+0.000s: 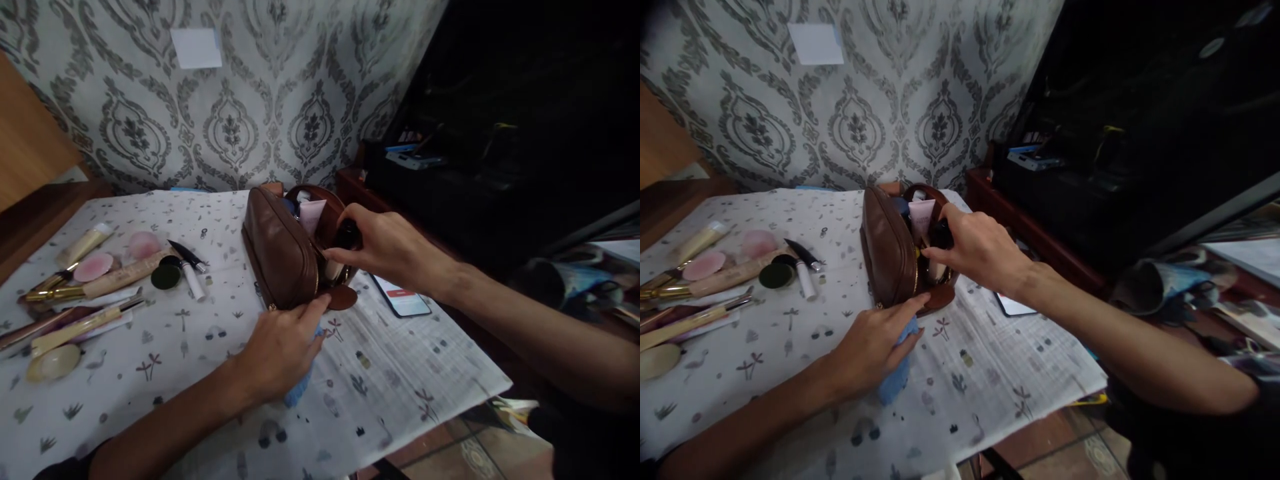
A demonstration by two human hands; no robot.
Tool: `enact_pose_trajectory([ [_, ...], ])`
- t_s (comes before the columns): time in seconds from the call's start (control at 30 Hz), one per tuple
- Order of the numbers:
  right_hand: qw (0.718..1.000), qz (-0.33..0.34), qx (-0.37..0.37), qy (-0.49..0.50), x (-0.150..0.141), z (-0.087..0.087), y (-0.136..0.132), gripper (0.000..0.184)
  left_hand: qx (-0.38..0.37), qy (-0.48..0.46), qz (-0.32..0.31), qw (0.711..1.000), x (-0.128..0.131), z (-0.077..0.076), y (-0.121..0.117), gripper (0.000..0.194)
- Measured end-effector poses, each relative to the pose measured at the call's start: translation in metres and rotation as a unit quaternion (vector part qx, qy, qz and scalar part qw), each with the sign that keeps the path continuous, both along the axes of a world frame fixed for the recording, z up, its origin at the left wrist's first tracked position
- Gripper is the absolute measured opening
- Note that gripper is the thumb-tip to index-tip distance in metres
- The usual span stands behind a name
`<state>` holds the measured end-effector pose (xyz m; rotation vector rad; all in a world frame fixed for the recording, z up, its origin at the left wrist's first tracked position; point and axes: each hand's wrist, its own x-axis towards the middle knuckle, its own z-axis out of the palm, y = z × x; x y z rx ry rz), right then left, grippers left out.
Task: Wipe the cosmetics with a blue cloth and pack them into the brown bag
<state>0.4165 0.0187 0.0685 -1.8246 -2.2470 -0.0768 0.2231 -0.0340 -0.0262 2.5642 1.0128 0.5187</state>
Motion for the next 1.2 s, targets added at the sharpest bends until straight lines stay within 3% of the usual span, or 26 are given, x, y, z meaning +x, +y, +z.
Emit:
enact_pose_trajectory([
  [0.2,0.989,0.014,-0.028,-0.145,-0.011,-0.009,-0.002,0.035,-0.001,0.007,-0.003,1.000,-0.001,0.001,-0.001,0.054],
  [0.43,0.965,0.033,-0.065,-0.253,-0.014,-0.007,-0.006,0.034,-0.010,0.013,-0.011,1.000,-0.003,0.004,0.000,0.052],
  [0.7,0.955,0.060,-0.073,-0.280,-0.012,-0.001,-0.004,0.025,0.000,0.033,-0.008,0.999,-0.003,0.005,0.000,0.054],
  [0.9,0.961,0.063,-0.056,-0.262,-0.011,0.000,-0.007,0.036,0.004,0.034,-0.006,0.999,-0.003,0.004,0.000,0.054],
  [1.2,0.941,0.068,-0.064,-0.324,-0.015,0.004,-0.004,0.025,-0.006,0.069,-0.011,0.998,-0.004,0.008,0.000,0.058],
])
